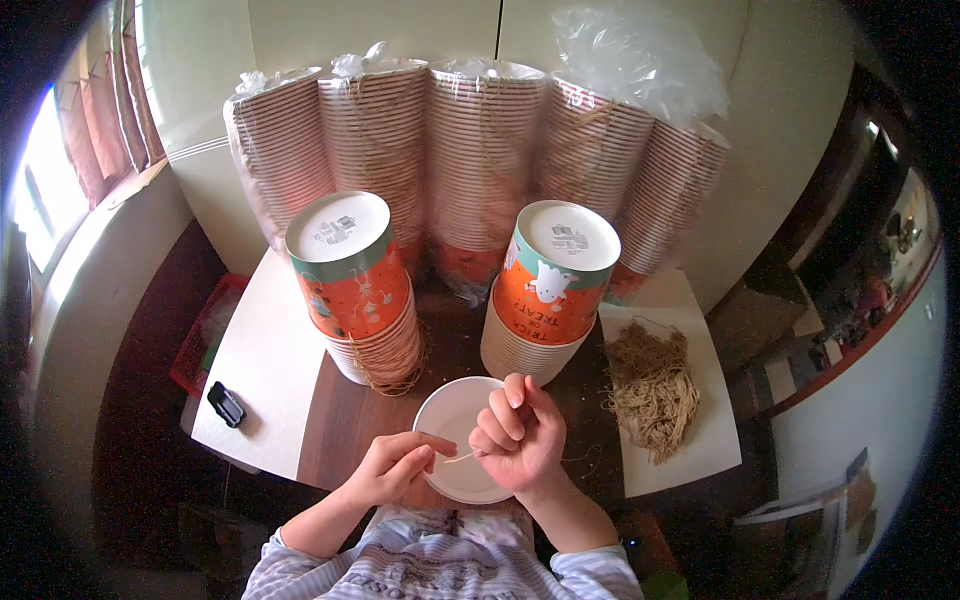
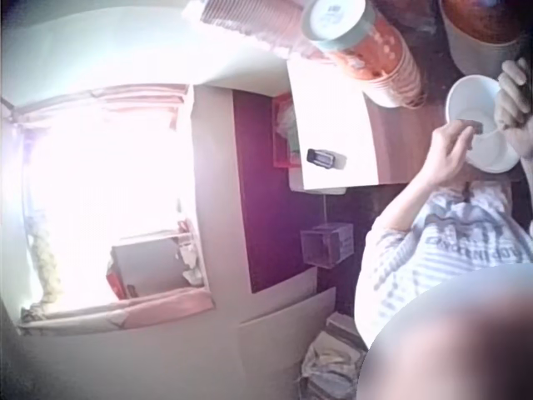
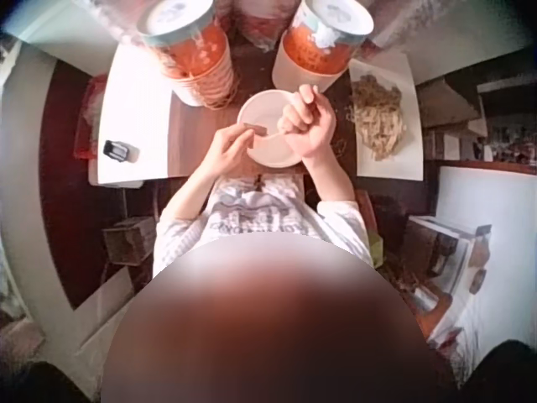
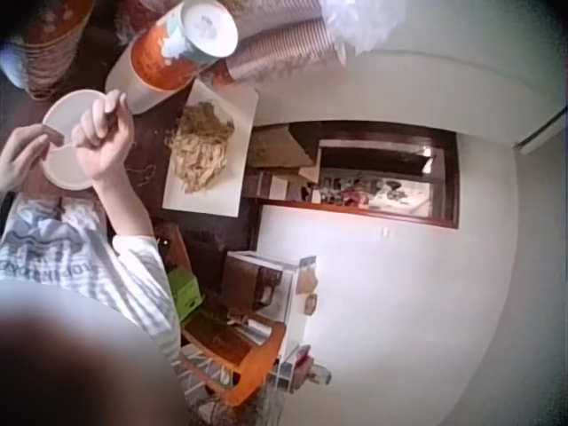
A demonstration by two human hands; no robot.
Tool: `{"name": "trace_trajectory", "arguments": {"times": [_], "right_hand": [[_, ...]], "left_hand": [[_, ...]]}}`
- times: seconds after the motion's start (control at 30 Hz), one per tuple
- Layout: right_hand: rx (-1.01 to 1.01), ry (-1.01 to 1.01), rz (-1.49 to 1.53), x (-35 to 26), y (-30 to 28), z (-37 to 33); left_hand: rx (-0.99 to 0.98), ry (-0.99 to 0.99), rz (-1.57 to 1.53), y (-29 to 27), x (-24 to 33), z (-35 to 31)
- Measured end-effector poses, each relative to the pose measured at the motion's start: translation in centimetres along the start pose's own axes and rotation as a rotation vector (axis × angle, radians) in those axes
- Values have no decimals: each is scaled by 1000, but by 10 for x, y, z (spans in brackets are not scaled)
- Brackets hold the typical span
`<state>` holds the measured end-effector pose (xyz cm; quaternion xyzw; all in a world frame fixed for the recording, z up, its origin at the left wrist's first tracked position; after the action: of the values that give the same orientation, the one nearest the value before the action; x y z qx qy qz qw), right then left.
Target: Manually tying thin rope or string handles onto the rims of decorated paper buckets.
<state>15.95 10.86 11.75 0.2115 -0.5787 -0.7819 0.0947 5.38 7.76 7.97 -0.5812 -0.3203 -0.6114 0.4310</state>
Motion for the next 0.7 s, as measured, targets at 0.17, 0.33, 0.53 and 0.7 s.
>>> {"name": "trace_trajectory", "arguments": {"times": [0.17, 0.33, 0.53, 0.7], "right_hand": [[59, -29, -92, 1, -3, 8], [45, 2, -339, 5, -7, 9], [-151, 148, -1605, 25, -13, 6], [-223, 74, -1939, 31, -22, 11]], "left_hand": [[-88, -39, -145, 9, -17, -1], [-42, -70, -210, -1, -25, 0], [44, 11, 195, -26, -8, 2], [119, 382, 713, -29, 18, 5]]}}
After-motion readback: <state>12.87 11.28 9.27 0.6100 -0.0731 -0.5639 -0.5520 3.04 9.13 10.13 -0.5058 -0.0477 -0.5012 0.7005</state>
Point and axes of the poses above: each hand's wrist, its own z-axis towards the middle knuckle, its own y-axis out of the palm, x = y × z, the point moved 9 cm from there along z, towards the middle knuckle
